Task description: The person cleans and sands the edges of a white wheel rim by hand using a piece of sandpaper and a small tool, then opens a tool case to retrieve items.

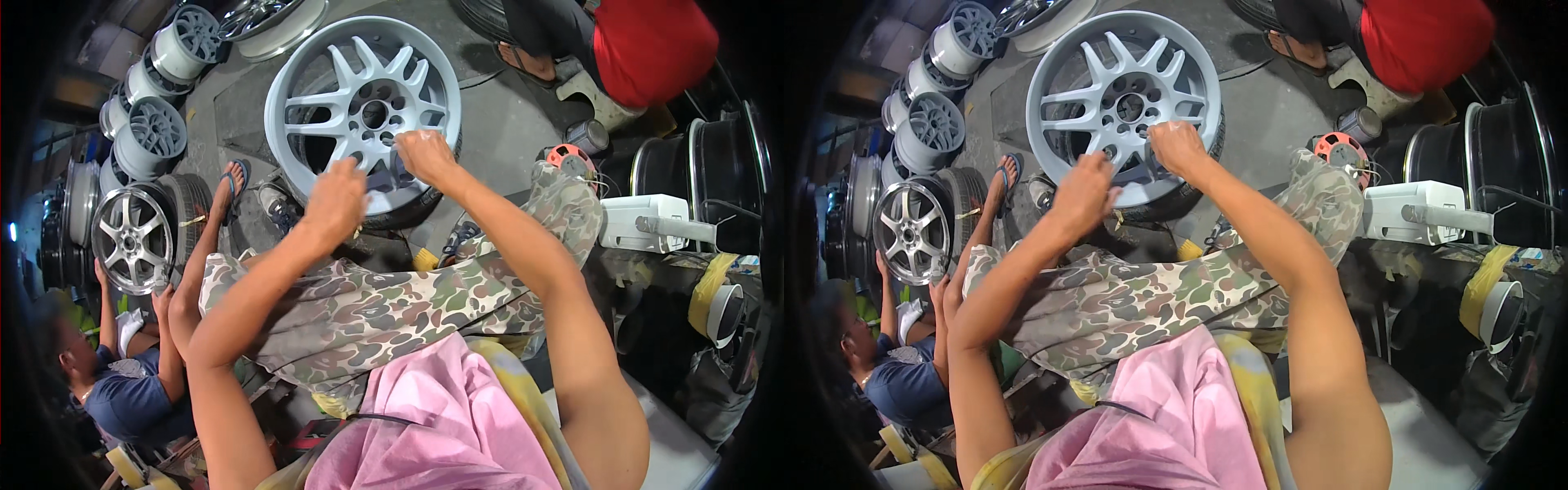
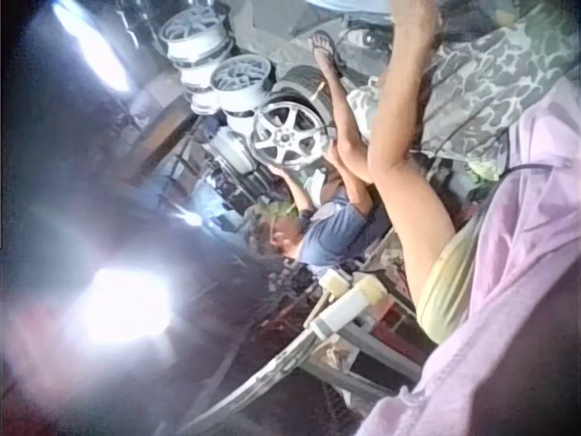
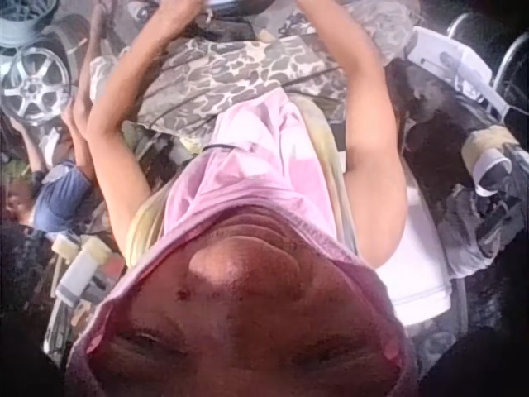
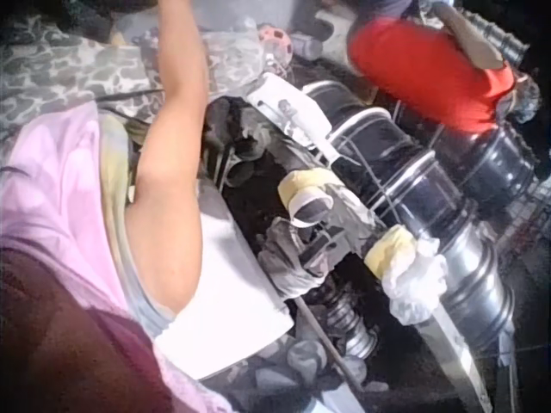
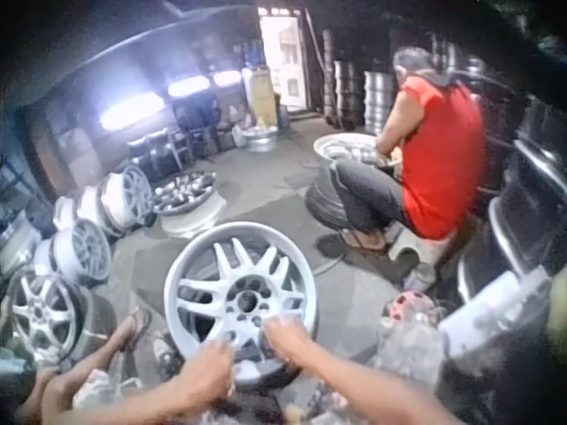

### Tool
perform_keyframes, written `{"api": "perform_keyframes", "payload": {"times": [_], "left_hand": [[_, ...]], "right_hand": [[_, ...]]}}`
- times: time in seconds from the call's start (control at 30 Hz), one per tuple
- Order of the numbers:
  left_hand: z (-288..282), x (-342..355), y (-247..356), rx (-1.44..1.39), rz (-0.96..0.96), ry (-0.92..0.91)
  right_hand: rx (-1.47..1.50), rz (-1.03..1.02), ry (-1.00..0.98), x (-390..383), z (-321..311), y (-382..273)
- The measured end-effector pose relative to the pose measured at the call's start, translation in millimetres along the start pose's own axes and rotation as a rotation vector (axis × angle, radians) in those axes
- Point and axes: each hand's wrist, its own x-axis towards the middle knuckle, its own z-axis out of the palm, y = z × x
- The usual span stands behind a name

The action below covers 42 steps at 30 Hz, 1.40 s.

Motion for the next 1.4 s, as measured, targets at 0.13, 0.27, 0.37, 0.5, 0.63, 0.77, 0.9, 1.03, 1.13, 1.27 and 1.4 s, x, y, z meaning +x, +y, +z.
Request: {"api": "perform_keyframes", "payload": {"times": [0.13,0.27,0.37,0.5,0.63,0.77,0.9,1.03,1.13,1.27,1.4], "left_hand": [[-10,5,-28,-0.034,-0.177,-0.106],[30,-6,-34,-0.096,-0.208,-0.134],[19,3,-17,-0.075,-0.167,-0.168],[-12,9,-6,-0.180,-0.232,-0.299],[-37,5,-13,-0.273,-0.167,-0.307],[-45,10,-14,-0.248,-0.073,-0.250],[-48,31,-8,-0.242,-0.040,-0.368],[-41,36,-8,-0.222,-0.003,-0.423],[-35,41,-8,-0.205,0.022,-0.417],[-29,43,-9,-0.201,0.024,-0.413],[-27,44,-8,-0.230,0.057,-0.371]], "right_hand": [[0.380,0.211,-0.242,14,-19,19],[0.438,0.284,-0.129,14,-45,0],[0.131,0.125,-0.156,3,-46,6],[-0.069,-0.054,-0.048,5,-17,2],[-0.054,-0.023,-0.167,2,-22,-27],[0.013,0.133,-0.258,11,-42,-24],[-0.024,0.160,-0.193,21,-24,-25],[0.127,0.130,-0.188,10,-43,-22],[0.068,0.142,-0.191,20,-31,-23],[0.043,0.110,-0.235,12,-40,-26],[-0.008,0.091,-0.216,4,-38,-22]]}}
